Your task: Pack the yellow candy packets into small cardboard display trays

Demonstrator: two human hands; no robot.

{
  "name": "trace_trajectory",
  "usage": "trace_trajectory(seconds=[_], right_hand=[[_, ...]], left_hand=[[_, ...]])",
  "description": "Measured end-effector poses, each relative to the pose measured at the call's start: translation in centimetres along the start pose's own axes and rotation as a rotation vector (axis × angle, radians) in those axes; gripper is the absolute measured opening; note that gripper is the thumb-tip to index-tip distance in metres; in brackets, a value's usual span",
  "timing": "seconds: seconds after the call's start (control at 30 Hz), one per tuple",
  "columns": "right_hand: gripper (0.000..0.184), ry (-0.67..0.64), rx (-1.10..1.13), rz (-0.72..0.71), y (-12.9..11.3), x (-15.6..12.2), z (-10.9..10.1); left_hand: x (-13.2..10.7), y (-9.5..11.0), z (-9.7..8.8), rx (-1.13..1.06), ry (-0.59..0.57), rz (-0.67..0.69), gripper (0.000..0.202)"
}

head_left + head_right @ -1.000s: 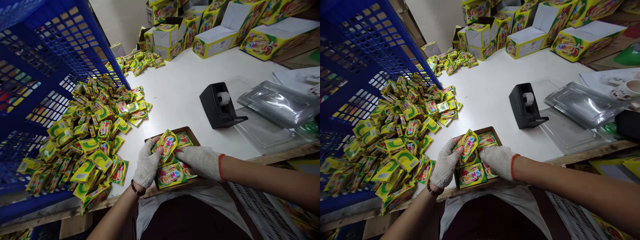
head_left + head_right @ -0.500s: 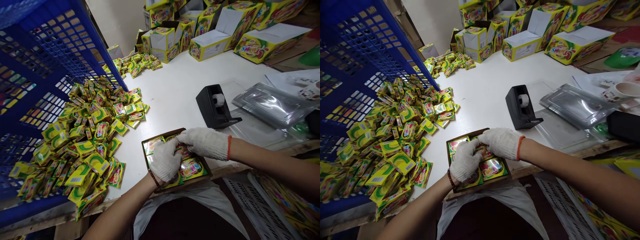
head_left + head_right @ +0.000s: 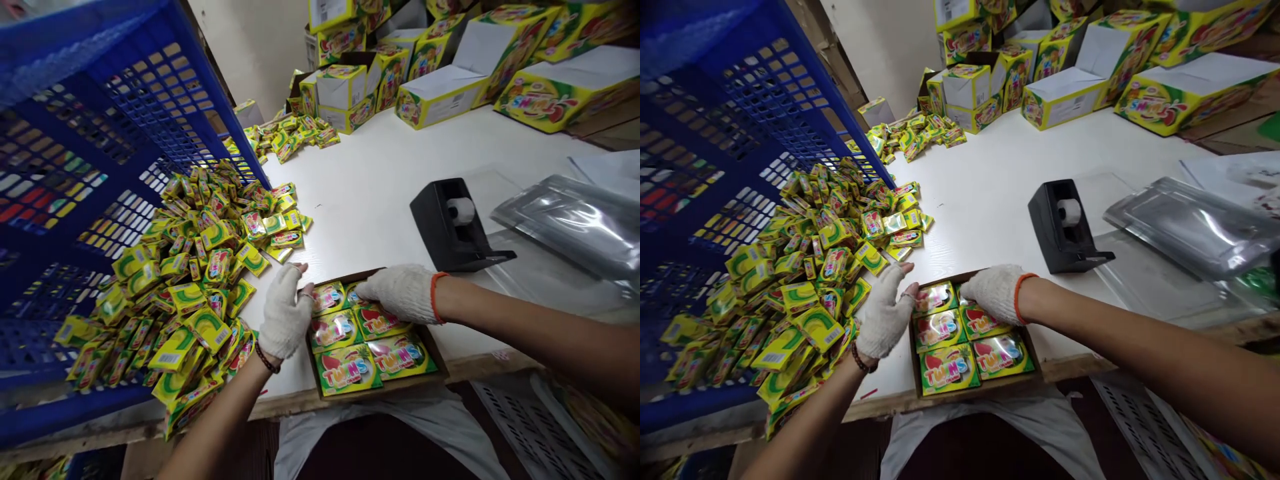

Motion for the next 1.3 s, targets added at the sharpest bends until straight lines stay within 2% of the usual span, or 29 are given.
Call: trace_trajectory(seconds=[0.13,0.2,0.27,0.33,0.43,0.5,0.57,0.7,0.8,0.9,0.97,1.0,1.03,1.07,1.1,1.2,1.3], right_hand=[[0.031,-0.059,-0.044,0.09,-0.4,1.2,2.2],[0.032,-0.03,-0.062,0.119,-0.7,1.5,2.8],[0.034,0.004,-0.069,0.145,-0.8,1.4,3.1],[0.039,0.008,-0.05,0.16,-0.8,1.1,3.2],[0.036,0.017,0.008,0.137,-0.6,0.8,3.2],[0.035,0.057,0.037,0.1,-0.5,0.7,3.2],[0.037,0.088,0.041,0.059,-0.4,0.6,3.3],[0.044,0.109,0.049,0.049,-0.3,0.0,3.6],[0.035,0.181,0.179,0.048,0.3,-0.9,2.4],[0.016,0.297,0.448,0.113,1.7,-1.8,0.6],[0.023,0.349,0.664,0.137,2.3,-2.0,-0.2],[0.028,0.369,0.783,0.142,2.3,-2.0,-0.4],[0.033,0.381,0.907,0.142,2.1,-2.0,-0.6],[0.039,0.397,1.029,0.145,1.8,-1.9,-0.7],[0.045,0.426,1.139,0.149,1.5,-1.9,-0.9],[0.054,0.547,1.336,0.146,1.1,-2.1,-1.6],[0.049,0.608,1.282,0.079,2.1,-2.6,-2.9]], left_hand=[[3.3,-6.2,-1.2,0.345,-0.094,-0.172,0.028],[4.5,-8.3,-0.9,0.429,-0.124,-0.229,0.023],[5.4,-9.5,0.2,0.476,-0.152,-0.253,0.017],[6.2,-10.2,1.7,0.528,-0.195,-0.271,0.024],[7.2,-10.8,3.9,0.613,-0.248,-0.294,0.052],[8.0,-11.1,4.7,0.65,-0.273,-0.3,0.063],[8.7,-11.3,5.0,0.655,-0.299,-0.292,0.06],[9.6,-11.3,4.3,0.61,-0.315,-0.275,0.031],[9.8,-10.2,2.4,0.556,-0.239,-0.27,0.017],[9.2,-7.4,-0.2,0.471,-0.101,-0.258,0.019],[8.0,-4.4,-1.6,0.237,0.032,-0.26,0.024],[7.1,-2.8,-2.2,-0.026,0.129,-0.274,0.024],[6.0,-1.2,-2.3,-0.318,0.19,-0.295,0.026],[4.8,0.4,-2.0,-0.51,0.201,-0.315,0.028],[3.6,1.8,-1.5,-0.598,0.192,-0.331,0.028],[0.3,4.3,0.4,-0.701,0.14,-0.372,0.028],[-1.7,4.5,1.8,-0.596,0.029,-0.327,0.023]])
Point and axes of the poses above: each hand's wrist, its own x-axis towards the middle knuckle, its own z-axis out of the palm, y = z × x, the point moved 6 cm from there along x, towards the middle knuckle, and after that the axes turned 8 degrees about y, right-handed, at the moved point
